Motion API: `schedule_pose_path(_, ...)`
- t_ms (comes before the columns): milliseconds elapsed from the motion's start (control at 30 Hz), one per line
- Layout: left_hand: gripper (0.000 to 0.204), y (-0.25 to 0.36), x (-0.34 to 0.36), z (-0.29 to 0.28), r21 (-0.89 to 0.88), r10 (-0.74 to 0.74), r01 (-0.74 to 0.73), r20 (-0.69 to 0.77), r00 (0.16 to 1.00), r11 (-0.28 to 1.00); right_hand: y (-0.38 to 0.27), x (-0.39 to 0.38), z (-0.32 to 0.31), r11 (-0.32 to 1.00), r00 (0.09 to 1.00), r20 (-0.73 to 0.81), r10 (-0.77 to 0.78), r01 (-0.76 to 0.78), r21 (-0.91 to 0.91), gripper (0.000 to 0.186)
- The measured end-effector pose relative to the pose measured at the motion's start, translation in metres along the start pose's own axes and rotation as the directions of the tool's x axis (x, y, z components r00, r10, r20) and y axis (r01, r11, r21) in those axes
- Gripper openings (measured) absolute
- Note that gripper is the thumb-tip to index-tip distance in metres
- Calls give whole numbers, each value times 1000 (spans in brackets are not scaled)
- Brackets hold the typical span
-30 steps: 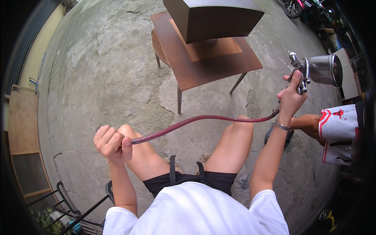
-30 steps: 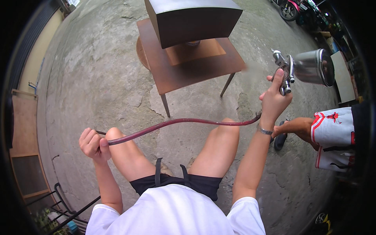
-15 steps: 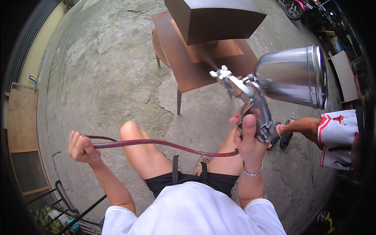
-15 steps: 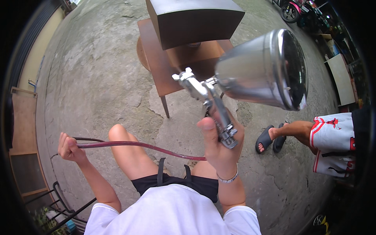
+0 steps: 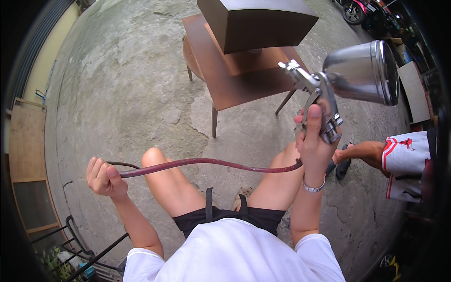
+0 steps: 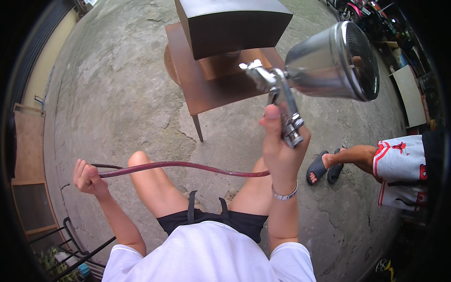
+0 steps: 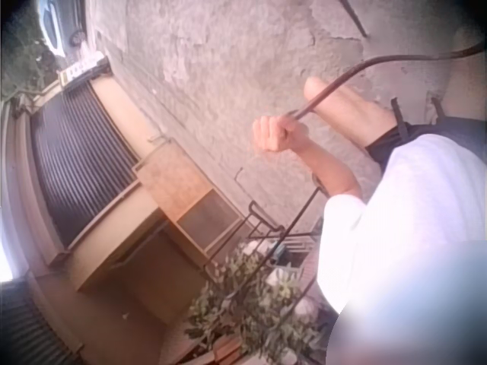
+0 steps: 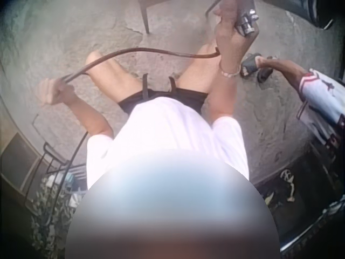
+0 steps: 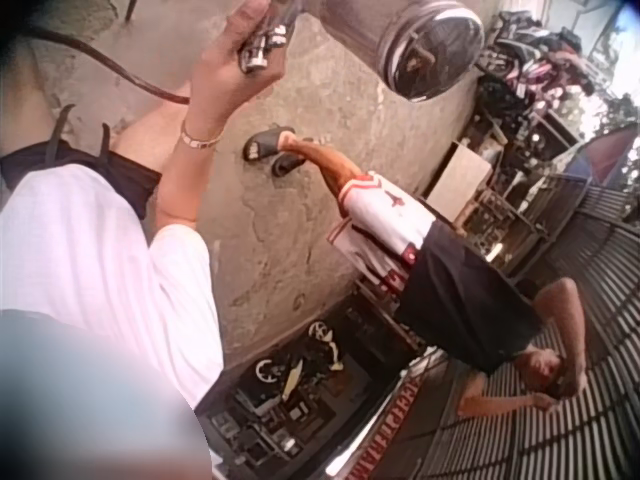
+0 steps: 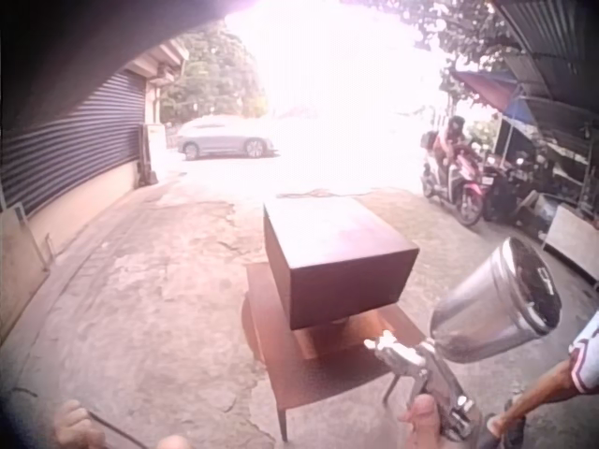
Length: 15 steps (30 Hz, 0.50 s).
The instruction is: The person uses a spray gun to apply paint to a small wooden box placed on a table. They move around the box to cover different sides, maintaining a steady hand and consistent distance from the surface.
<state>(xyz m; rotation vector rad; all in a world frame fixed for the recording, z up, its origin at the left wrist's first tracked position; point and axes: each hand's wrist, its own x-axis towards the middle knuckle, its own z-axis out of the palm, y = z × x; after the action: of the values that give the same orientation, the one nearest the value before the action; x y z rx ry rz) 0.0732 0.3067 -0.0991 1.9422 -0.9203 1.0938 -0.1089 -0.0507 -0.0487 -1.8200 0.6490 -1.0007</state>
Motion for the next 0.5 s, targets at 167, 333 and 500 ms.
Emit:
schedule_pose_path(167, 59, 17, -3, 19, -59, 25, -22, 47, 999, 998, 16, 38, -25, 995, 980, -176, 90, -96, -21, 41)
schedule_pose_path(333, 56, 29, -5, 34, -139, 62, -52, 69, 996, 989, 27, 66, -46, 995, 964, -261, 49, -69, -69, 45)
schedule_pose_path(500, 55, 35, -9, 41, -182, 76, -58, 97, 992, 982, 30, 86, -59, 976, 902, -425, -79, -17, -218, 48)
